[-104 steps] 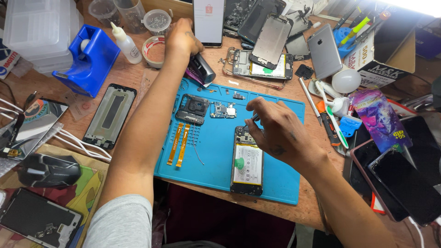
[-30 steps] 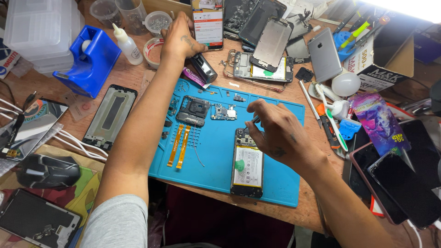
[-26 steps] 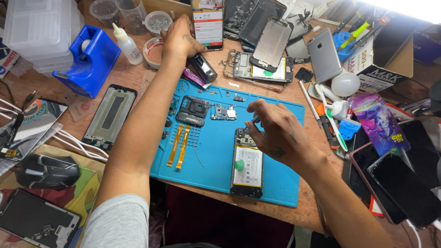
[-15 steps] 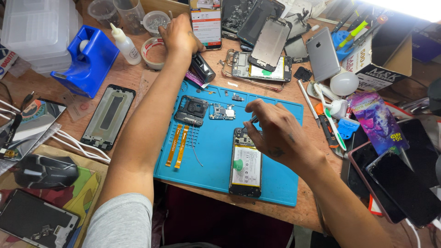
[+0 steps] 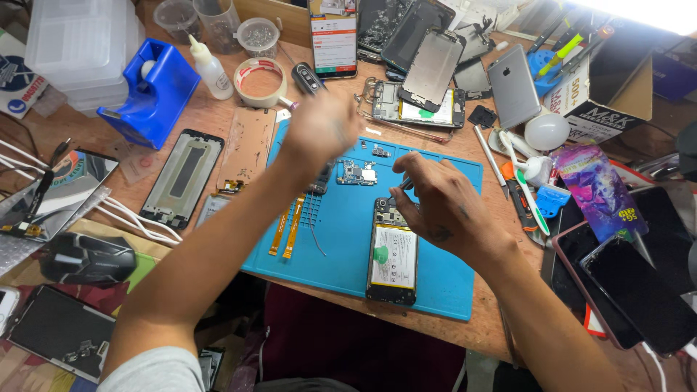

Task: The person reassembles a smartphone by connecting internal components and securing the back cover. They use a screwdriver to tighten screws, align the battery and motherboard, and then snap the back cover into place. The person briefly tests the device by pressing the power button.

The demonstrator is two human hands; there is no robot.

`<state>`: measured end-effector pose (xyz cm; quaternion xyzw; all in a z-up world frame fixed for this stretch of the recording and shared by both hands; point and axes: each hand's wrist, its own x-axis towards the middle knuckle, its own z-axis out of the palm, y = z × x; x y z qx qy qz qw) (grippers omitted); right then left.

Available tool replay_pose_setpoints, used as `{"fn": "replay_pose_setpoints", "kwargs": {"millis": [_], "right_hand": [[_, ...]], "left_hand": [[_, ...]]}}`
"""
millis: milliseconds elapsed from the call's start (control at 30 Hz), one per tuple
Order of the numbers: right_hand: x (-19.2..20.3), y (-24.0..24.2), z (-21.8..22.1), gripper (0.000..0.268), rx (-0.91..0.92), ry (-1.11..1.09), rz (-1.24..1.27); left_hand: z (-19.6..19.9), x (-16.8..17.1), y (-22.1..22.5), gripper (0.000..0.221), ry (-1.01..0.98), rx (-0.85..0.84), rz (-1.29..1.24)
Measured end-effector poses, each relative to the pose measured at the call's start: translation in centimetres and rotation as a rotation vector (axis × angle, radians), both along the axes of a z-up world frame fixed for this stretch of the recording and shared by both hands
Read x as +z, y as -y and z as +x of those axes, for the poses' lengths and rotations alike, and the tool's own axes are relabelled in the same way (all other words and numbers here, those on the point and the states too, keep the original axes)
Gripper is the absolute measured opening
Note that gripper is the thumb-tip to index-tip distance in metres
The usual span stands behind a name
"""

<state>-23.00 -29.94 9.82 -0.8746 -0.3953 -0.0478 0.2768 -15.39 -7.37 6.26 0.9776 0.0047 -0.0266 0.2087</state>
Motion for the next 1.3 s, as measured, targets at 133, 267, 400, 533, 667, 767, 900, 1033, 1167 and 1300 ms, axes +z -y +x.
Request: {"fn": "replay_pose_setpoints", "kwargs": {"millis": [133, 267, 400, 533, 667, 767, 900, 1033, 1167, 1300], "right_hand": [[0.0, 0.3, 0.1, 0.03, -0.012, -0.008, -0.007], [-0.2, 0.5, 0.4, 0.032, -0.017, 0.014, -0.014], [-0.2, 0.4, 0.3, 0.031, -0.056, -0.046, -0.024], [0.0, 0.4, -0.3, 0.033, -0.016, 0.005, 0.005], [-0.2, 0.8, -0.2, 0.034, 0.028, 0.072, 0.003], [-0.4, 0.8, -0.2, 0.026, 0.044, -0.016, 0.056], [0.0, 0.3, -0.3, 0.027, -0.027, 0.034, -0.041], [0.6, 0.0, -0.6, 0.024, 0.028, 0.132, 0.048], [0.7, -0.3, -0.7, 0.022, 0.042, 0.123, -0.012], [0.8, -0.6, -0.8, 0.027, -0.061, 0.139, -0.054]], "left_hand": [[-6.2, -0.1, 3.0, 0.023, 0.046, -0.151, -0.077], [-8.2, 0.2, 4.2, 0.014, 0.207, -0.162, -0.214], [-8.8, 0.9, 5.7, 0.013, 0.174, -0.066, -0.299], [-11.6, 0.9, 6.7, 0.012, 0.385, 0.018, -0.576], [-14.8, -0.7, 7.7, 0.031, 0.291, 0.131, -0.78], [-15.8, -2.3, 8.2, 0.042, 0.323, 0.115, -0.752], [-15.9, -3.4, 8.4, 0.047, 0.269, 0.107, -0.713], [-15.9, -3.7, 8.3, 0.048, 0.278, 0.093, -0.713], [-15.9, -4.0, 8.2, 0.048, 0.303, 0.076, -0.704], [-16.0, -4.1, 8.3, 0.048, 0.293, 0.083, -0.713]]}}
